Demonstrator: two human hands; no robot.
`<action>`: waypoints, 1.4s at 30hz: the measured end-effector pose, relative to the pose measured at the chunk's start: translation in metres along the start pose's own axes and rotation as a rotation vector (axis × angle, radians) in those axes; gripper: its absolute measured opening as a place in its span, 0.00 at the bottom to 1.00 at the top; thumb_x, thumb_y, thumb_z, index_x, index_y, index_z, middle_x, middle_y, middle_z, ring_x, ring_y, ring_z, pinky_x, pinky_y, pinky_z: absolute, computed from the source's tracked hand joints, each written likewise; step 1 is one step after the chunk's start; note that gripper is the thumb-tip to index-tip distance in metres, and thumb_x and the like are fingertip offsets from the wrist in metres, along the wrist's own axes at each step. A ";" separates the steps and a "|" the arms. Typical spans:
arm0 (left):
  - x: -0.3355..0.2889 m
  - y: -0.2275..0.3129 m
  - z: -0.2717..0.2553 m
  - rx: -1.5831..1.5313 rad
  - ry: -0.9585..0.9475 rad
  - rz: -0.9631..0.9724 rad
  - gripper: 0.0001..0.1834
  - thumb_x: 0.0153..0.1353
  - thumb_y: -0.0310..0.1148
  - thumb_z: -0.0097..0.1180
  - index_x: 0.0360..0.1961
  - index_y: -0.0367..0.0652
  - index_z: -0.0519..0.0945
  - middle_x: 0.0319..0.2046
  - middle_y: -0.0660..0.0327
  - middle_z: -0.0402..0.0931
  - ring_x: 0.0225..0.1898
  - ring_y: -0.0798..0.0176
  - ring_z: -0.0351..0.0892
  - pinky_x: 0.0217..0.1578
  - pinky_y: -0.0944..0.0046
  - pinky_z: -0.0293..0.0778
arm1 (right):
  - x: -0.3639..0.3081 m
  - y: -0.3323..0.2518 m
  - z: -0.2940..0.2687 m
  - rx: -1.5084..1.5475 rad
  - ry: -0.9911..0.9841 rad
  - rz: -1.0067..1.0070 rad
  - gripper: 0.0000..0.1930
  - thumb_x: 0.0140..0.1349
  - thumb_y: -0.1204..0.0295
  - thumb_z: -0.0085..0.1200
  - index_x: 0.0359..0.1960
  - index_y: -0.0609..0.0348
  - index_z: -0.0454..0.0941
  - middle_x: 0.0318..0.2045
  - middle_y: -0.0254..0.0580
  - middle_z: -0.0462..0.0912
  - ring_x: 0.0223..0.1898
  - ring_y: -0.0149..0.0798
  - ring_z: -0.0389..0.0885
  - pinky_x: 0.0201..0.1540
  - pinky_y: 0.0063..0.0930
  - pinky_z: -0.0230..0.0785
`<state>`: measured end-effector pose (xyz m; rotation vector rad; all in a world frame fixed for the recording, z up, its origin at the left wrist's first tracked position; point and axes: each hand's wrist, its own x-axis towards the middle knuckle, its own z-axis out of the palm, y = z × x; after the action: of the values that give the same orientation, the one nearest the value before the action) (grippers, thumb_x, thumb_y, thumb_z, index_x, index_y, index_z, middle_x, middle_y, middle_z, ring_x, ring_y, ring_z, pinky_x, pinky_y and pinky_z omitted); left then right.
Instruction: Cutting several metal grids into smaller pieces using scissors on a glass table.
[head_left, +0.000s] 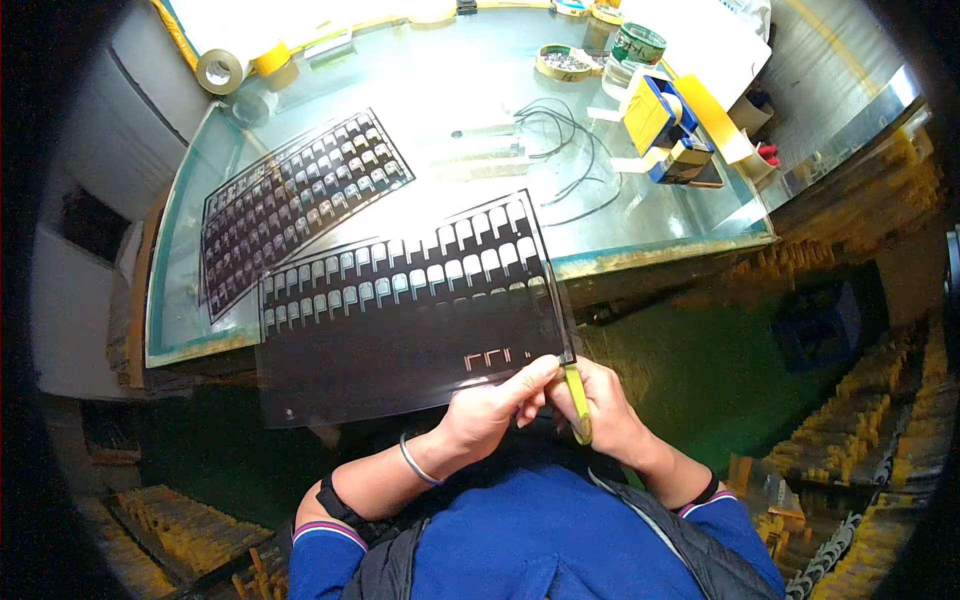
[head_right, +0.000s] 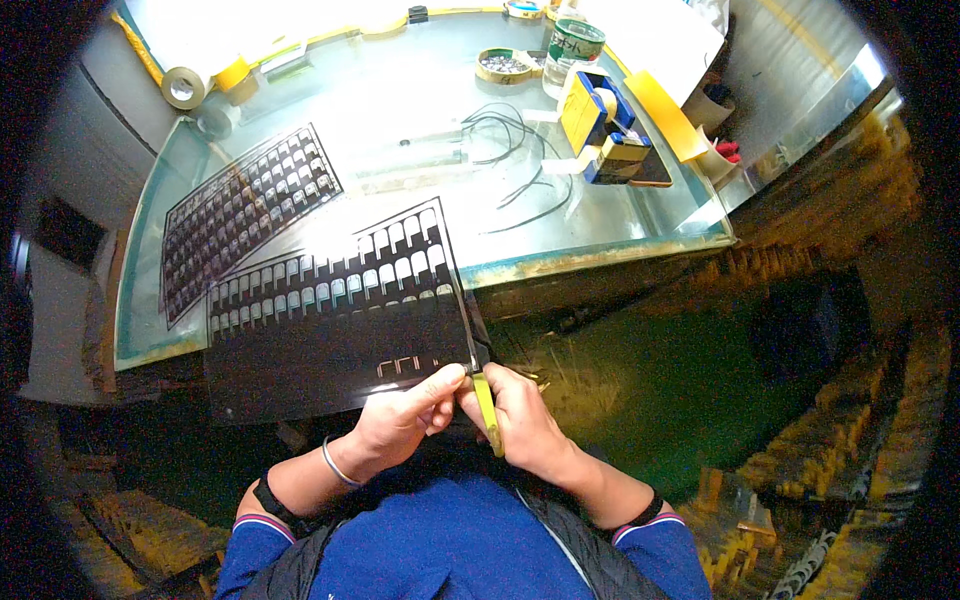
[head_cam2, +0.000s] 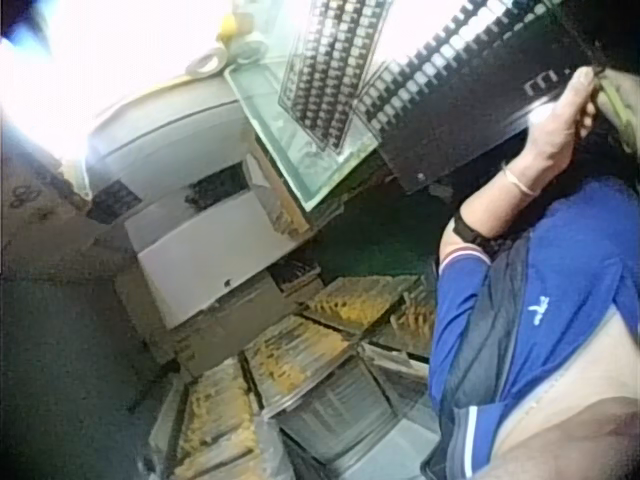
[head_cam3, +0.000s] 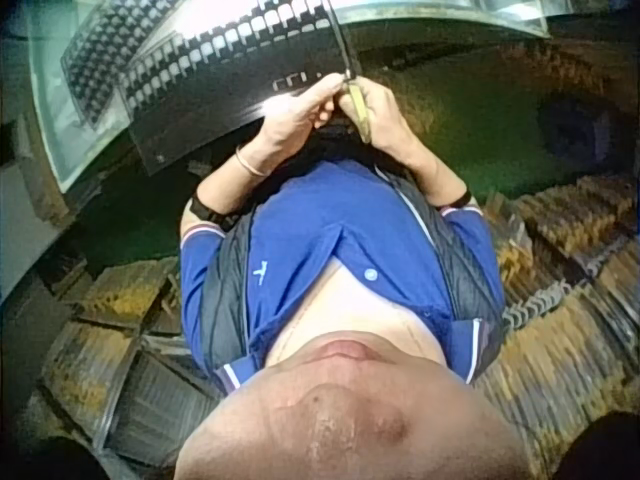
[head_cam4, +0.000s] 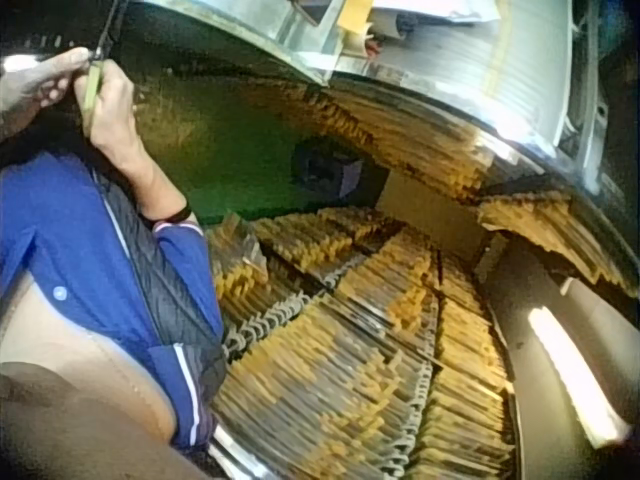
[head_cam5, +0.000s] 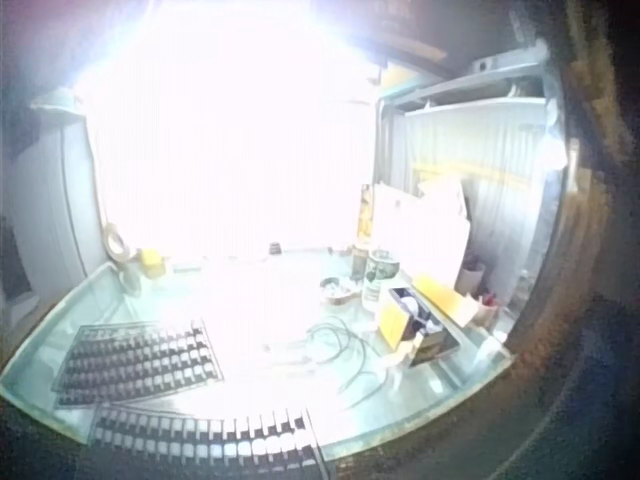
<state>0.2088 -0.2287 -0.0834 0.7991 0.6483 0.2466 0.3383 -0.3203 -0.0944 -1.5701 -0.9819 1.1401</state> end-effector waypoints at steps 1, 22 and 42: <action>0.000 0.000 0.000 -0.002 -0.001 -0.005 0.13 0.58 0.41 0.52 0.27 0.42 0.77 0.14 0.70 0.66 0.16 0.76 0.62 0.16 0.76 0.56 | 0.000 0.002 -0.001 -0.029 0.009 -0.016 0.11 0.58 0.67 0.48 0.28 0.64 0.72 0.20 0.41 0.73 0.20 0.30 0.72 0.21 0.25 0.64; -0.004 -0.010 0.001 0.085 -0.035 -0.019 0.12 0.58 0.41 0.51 0.26 0.44 0.76 0.15 0.70 0.67 0.16 0.76 0.63 0.17 0.75 0.59 | -0.003 0.003 -0.002 0.064 0.042 0.050 0.07 0.56 0.71 0.48 0.26 0.63 0.72 0.17 0.34 0.72 0.17 0.24 0.68 0.18 0.21 0.61; -0.010 -0.016 0.004 0.143 -0.102 -0.062 0.13 0.58 0.42 0.52 0.27 0.42 0.77 0.16 0.69 0.68 0.16 0.77 0.63 0.16 0.76 0.60 | 0.000 0.017 -0.006 0.110 -0.006 -0.048 0.08 0.55 0.74 0.51 0.35 0.63 0.70 0.27 0.34 0.75 0.26 0.23 0.72 0.27 0.18 0.68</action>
<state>0.2029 -0.2468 -0.0889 0.9215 0.5980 0.1029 0.3454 -0.3254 -0.1099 -1.4493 -0.9394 1.1467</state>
